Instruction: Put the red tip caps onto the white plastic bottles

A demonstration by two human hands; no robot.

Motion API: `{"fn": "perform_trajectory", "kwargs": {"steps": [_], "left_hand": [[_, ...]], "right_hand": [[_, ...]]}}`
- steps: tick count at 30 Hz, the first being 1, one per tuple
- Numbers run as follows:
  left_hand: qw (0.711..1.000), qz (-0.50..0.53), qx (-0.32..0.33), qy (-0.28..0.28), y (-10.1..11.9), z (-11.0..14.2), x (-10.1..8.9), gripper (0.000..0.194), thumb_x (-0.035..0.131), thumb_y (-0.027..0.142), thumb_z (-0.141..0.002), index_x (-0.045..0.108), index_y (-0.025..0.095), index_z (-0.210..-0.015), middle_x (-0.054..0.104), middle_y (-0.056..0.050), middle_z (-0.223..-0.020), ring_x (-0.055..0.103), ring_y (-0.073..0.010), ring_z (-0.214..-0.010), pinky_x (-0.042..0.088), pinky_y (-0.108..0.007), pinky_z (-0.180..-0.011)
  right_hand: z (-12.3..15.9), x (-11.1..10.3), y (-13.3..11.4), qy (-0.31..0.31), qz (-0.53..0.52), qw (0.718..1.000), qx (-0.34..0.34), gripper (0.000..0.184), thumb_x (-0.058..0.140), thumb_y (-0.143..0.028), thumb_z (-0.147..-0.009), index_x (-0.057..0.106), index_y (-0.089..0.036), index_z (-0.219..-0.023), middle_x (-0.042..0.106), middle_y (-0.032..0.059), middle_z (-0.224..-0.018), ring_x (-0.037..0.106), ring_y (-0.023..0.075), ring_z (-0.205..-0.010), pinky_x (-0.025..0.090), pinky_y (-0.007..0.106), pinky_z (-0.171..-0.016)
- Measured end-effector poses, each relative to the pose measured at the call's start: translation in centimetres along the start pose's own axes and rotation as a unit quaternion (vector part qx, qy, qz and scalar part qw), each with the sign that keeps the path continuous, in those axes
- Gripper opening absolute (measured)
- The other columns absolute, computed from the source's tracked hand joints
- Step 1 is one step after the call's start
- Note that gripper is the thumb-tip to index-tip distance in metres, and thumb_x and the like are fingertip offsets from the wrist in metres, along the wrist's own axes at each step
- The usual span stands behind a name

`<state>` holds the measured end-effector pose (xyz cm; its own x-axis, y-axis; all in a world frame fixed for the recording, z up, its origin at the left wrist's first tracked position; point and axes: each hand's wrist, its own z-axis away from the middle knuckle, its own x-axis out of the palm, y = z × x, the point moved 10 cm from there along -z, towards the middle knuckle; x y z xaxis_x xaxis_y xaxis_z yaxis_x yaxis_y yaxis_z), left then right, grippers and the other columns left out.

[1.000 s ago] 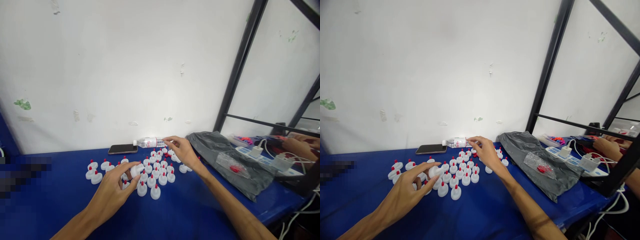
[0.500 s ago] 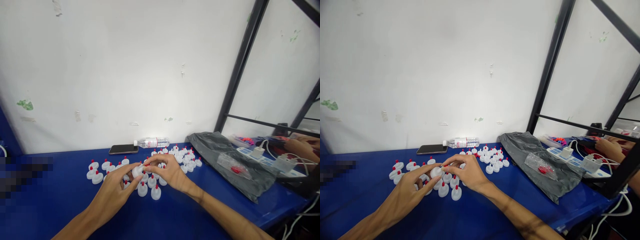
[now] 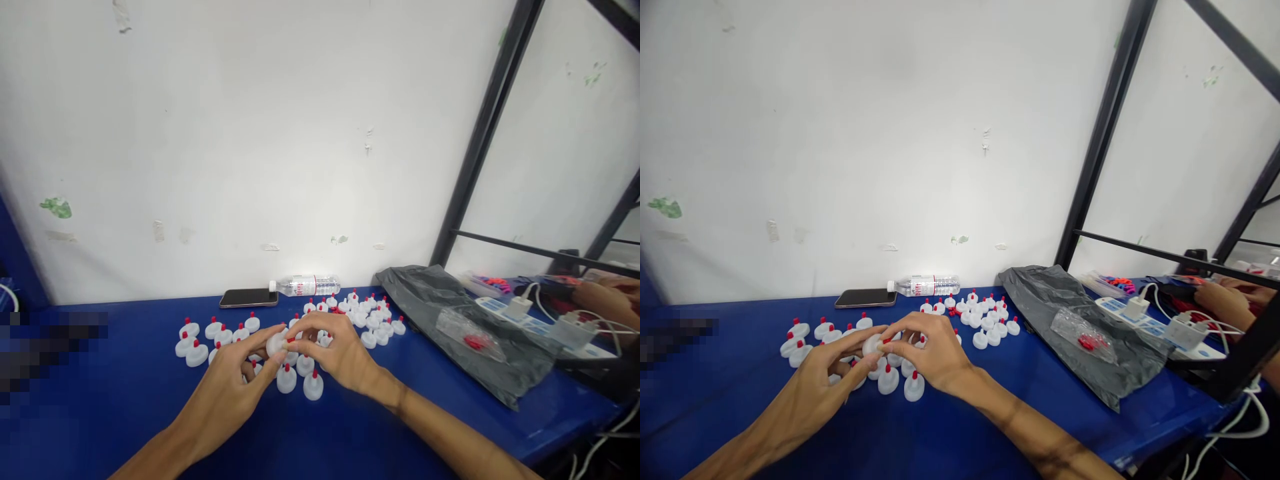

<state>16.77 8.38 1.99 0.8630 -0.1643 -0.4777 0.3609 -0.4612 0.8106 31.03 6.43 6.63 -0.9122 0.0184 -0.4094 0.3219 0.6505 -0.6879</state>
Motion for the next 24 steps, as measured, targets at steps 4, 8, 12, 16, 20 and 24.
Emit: {"fn": "perform_trajectory", "kwargs": {"steps": [4,8,12,16,20,24], "left_hand": [[0.996,0.061,-0.026,-0.055,-0.1,0.1,1.0,0.053,0.061,0.049,-0.091,0.06,0.023,-0.137,0.073,-0.007,-0.11,0.066,-0.0164,-0.068,0.053,-0.022,-0.05],[0.994,0.07,-0.016,-0.077,0.5,0.0,1.4,0.048,0.066,0.046,-0.088,0.066,0.024,-0.13,0.075,-0.007,-0.109,0.067,-0.0178,-0.073,0.053,-0.021,-0.049],[0.991,0.084,-0.053,-0.09,0.0,-0.1,1.4,0.045,0.073,0.047,-0.083,0.073,0.021,-0.12,0.077,-0.005,-0.085,0.066,-0.0168,-0.063,0.051,-0.022,-0.048],[0.982,0.135,-0.071,-0.114,-0.1,-0.1,1.7,0.036,0.08,0.039,-0.078,0.078,0.02,-0.108,0.074,-0.002,-0.073,0.066,-0.0167,-0.063,0.051,-0.021,-0.048],[0.976,0.166,-0.079,-0.12,-0.4,0.1,1.8,0.034,0.082,0.035,-0.078,0.078,0.021,-0.108,0.077,-0.002,-0.076,0.068,-0.0171,-0.067,0.05,-0.018,-0.046],[0.974,0.167,-0.088,-0.124,-0.9,0.3,2.1,0.034,0.081,0.037,-0.078,0.078,0.019,-0.106,0.077,-0.003,-0.077,0.066,-0.0168,-0.066,0.052,-0.019,-0.045]], "right_hand": [[0.5,1.5,-1.4,-0.047,0.005,0.998,-0.052,0.021,0.07,-0.041,-0.089,0.078,-0.022,-0.087,0.074,0.0058,-0.092,0.066,0.0162,-0.077,0.054,0.028,-0.07],[0.9,2.2,-1.7,-0.063,0.02,0.995,-0.075,0.022,0.067,-0.04,-0.092,0.078,-0.022,-0.088,0.072,0.0049,-0.095,0.063,0.0133,-0.071,0.052,0.025,-0.064],[1.1,2.2,-1.7,-0.068,0.035,0.994,-0.081,0.017,0.071,-0.036,-0.09,0.078,-0.021,-0.088,0.072,0.0039,-0.091,0.062,0.013,-0.072,0.05,0.024,-0.063],[1.2,2.0,-1.7,-0.071,0.033,0.993,-0.089,0.008,0.074,-0.026,-0.087,0.079,-0.021,-0.086,0.073,0.0037,-0.091,0.064,0.0139,-0.075,0.051,0.024,-0.065],[1.4,2.1,-1.7,-0.072,0.033,0.991,-0.104,0.008,0.072,-0.021,-0.087,0.08,-0.022,-0.087,0.074,0.0036,-0.094,0.067,0.0147,-0.078,0.053,0.024,-0.068],[1.6,2.2,-2.1,-0.073,0.037,0.99,-0.118,0.013,0.067,-0.023,-0.091,0.08,-0.023,-0.091,0.075,0.0038,-0.097,0.068,0.0143,-0.081,0.055,0.023,-0.071]]}}
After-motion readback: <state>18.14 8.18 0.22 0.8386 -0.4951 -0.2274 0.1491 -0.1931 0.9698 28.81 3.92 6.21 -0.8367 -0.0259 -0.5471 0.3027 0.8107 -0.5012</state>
